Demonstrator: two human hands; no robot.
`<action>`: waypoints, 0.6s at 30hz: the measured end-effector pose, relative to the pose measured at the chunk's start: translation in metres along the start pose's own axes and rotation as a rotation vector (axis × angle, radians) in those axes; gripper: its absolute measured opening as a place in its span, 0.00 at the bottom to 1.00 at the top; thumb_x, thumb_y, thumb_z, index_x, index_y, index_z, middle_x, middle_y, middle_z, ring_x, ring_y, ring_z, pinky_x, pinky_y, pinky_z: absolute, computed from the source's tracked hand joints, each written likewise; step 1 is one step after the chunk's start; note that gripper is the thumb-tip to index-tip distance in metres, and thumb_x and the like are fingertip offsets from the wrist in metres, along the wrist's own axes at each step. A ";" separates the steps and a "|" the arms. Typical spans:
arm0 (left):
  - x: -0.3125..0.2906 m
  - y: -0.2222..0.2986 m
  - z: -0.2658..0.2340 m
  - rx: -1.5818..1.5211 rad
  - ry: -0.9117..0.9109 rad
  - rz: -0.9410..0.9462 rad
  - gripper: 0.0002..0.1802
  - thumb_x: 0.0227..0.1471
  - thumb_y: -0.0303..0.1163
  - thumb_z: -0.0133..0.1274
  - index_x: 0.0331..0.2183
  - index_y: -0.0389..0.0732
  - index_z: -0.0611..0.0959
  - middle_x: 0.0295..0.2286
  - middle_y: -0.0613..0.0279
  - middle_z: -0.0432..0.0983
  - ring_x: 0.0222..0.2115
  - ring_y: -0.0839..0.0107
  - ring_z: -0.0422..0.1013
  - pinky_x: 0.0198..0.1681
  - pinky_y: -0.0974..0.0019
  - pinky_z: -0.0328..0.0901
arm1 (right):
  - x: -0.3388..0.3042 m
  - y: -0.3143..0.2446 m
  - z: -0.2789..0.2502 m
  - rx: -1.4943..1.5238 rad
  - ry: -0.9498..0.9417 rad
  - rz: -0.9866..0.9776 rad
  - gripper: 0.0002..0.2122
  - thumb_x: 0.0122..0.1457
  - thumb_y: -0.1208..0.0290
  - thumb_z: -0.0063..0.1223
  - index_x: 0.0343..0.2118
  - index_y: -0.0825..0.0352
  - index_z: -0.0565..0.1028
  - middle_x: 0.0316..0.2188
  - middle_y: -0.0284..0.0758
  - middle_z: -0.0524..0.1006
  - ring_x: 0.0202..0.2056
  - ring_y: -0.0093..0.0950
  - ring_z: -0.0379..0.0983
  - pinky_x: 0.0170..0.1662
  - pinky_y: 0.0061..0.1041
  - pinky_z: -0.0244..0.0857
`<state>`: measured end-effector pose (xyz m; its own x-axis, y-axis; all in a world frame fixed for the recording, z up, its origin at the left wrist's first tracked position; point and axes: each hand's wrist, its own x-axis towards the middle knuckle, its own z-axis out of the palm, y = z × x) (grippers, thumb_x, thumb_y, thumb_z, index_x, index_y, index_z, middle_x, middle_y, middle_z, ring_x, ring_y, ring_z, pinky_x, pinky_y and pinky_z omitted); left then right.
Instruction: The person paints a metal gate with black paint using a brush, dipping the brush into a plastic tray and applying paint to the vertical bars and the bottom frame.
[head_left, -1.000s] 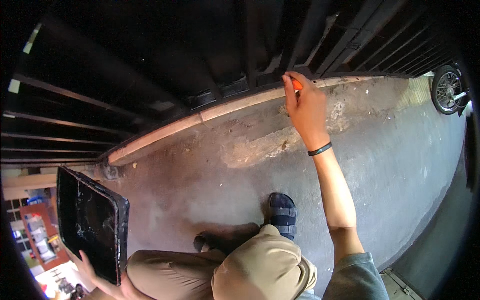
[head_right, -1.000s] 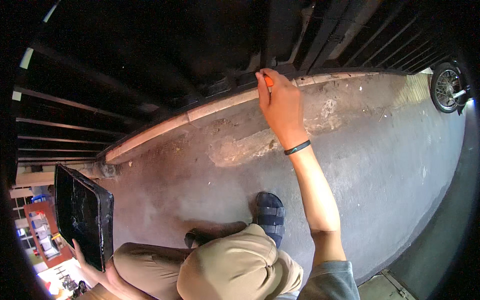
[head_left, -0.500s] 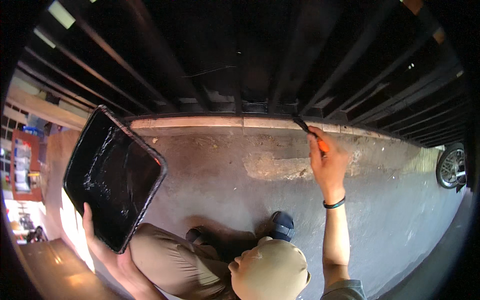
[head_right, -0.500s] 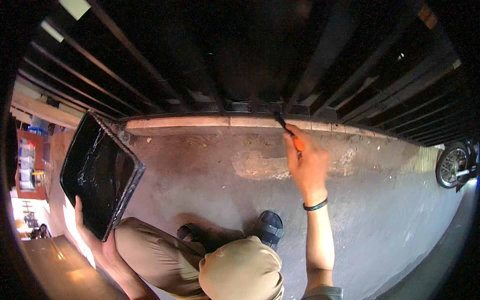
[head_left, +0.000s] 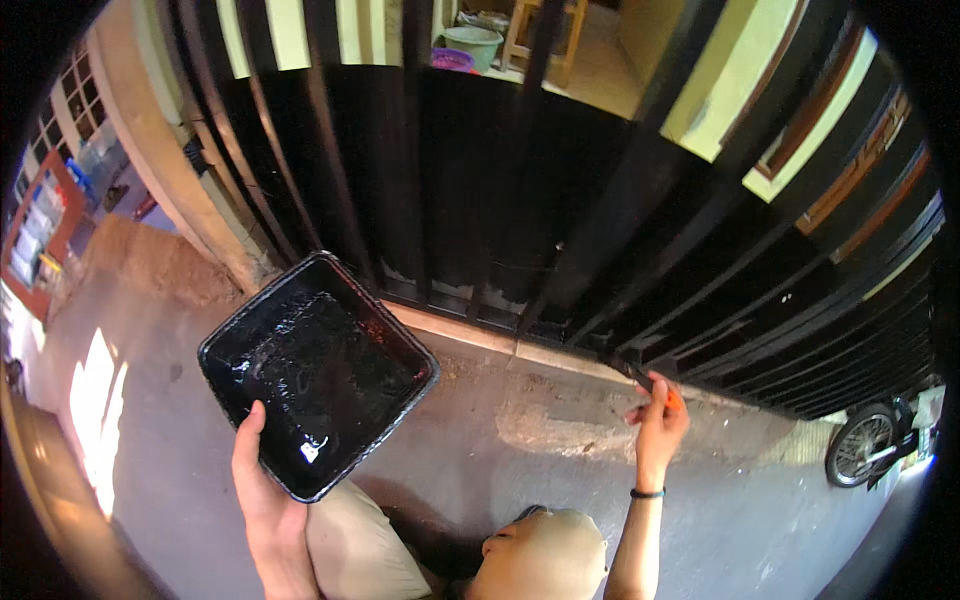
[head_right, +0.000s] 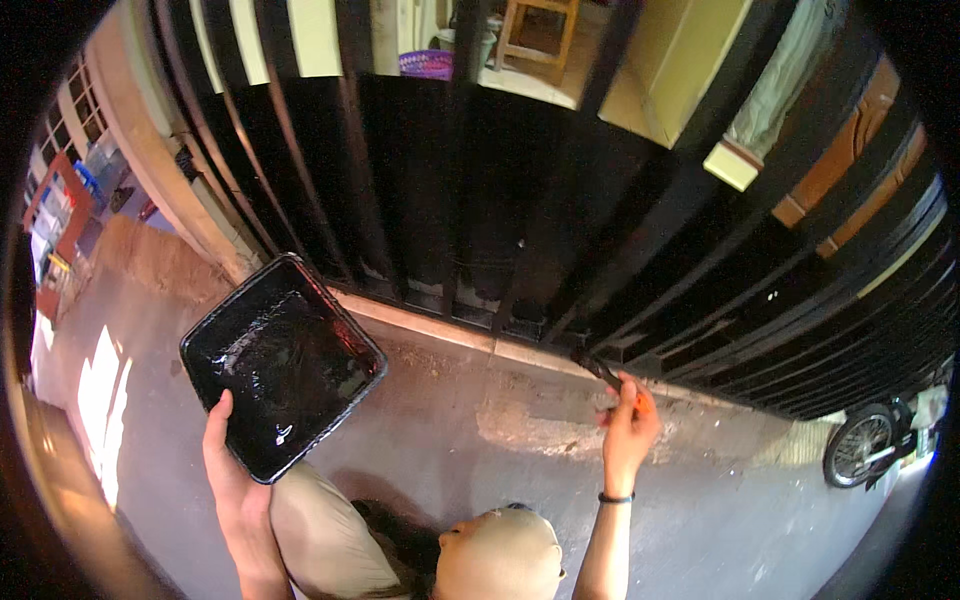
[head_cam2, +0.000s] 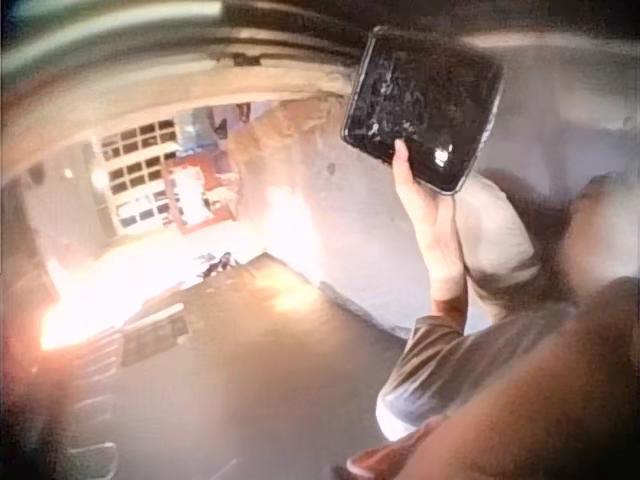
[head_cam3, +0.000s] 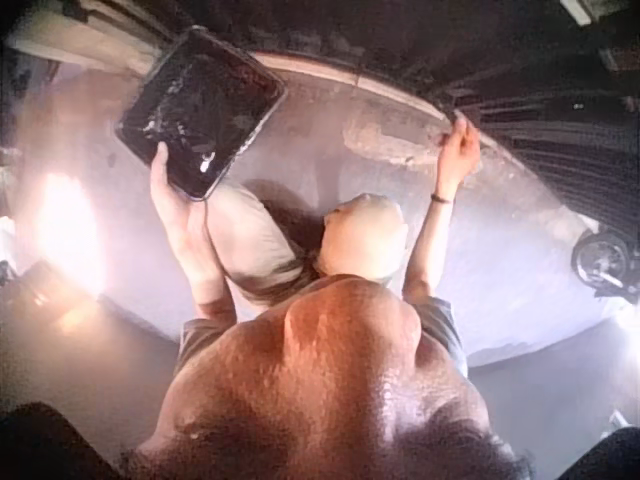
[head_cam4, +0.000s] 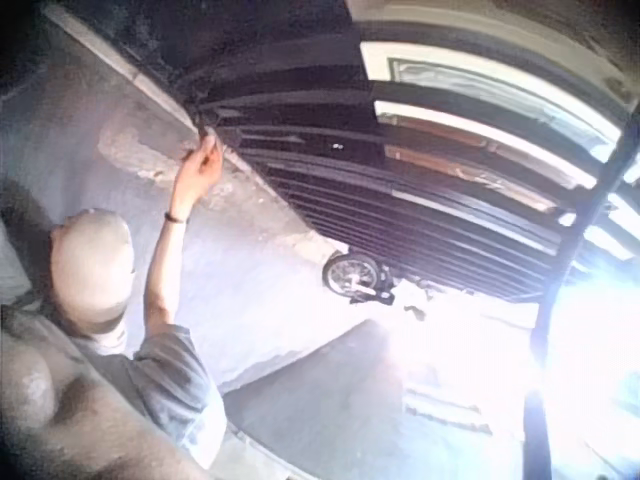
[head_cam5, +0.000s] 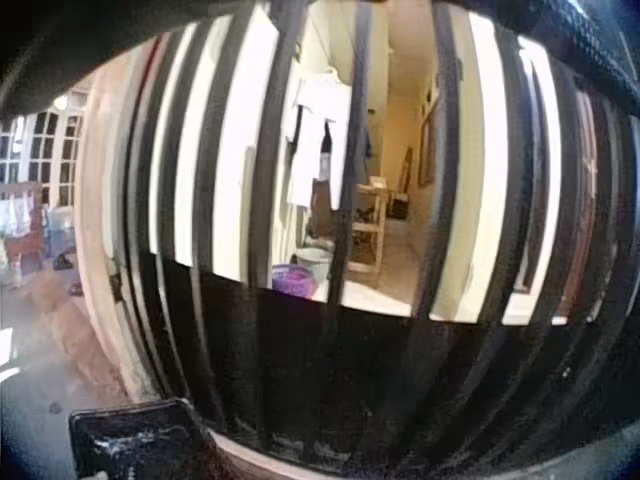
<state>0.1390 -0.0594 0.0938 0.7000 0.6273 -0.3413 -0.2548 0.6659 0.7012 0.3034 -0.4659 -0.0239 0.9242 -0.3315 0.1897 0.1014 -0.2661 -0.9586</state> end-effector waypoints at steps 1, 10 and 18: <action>0.001 0.001 -0.004 -0.002 0.010 -0.005 0.25 0.62 0.39 0.59 0.56 0.37 0.79 0.51 0.56 0.81 0.49 0.59 0.78 0.54 0.55 0.73 | -0.003 -0.010 -0.003 0.021 -0.006 0.001 0.17 0.75 0.60 0.49 0.51 0.70 0.80 0.33 0.38 0.84 0.21 0.16 0.74 0.24 0.17 0.66; 0.006 0.014 -0.019 -0.044 -0.014 0.028 0.25 0.64 0.40 0.56 0.57 0.35 0.77 0.52 0.55 0.80 0.51 0.61 0.77 0.58 0.55 0.71 | -0.009 -0.101 0.023 0.100 -0.083 -0.260 0.19 0.75 0.58 0.49 0.49 0.73 0.79 0.29 0.39 0.83 0.19 0.19 0.73 0.24 0.18 0.67; 0.009 0.029 -0.063 0.075 0.070 0.091 0.25 0.65 0.41 0.55 0.57 0.37 0.78 0.52 0.57 0.80 0.51 0.63 0.78 0.58 0.57 0.71 | -0.018 -0.119 0.060 0.098 -0.269 -0.336 0.16 0.74 0.62 0.53 0.49 0.73 0.78 0.30 0.42 0.82 0.21 0.21 0.75 0.25 0.19 0.69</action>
<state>0.0954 -0.0090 0.0715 0.6275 0.7120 -0.3151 -0.2627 0.5746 0.7751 0.2963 -0.3741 0.0745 0.8956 0.0097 0.4447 0.4351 -0.2269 -0.8713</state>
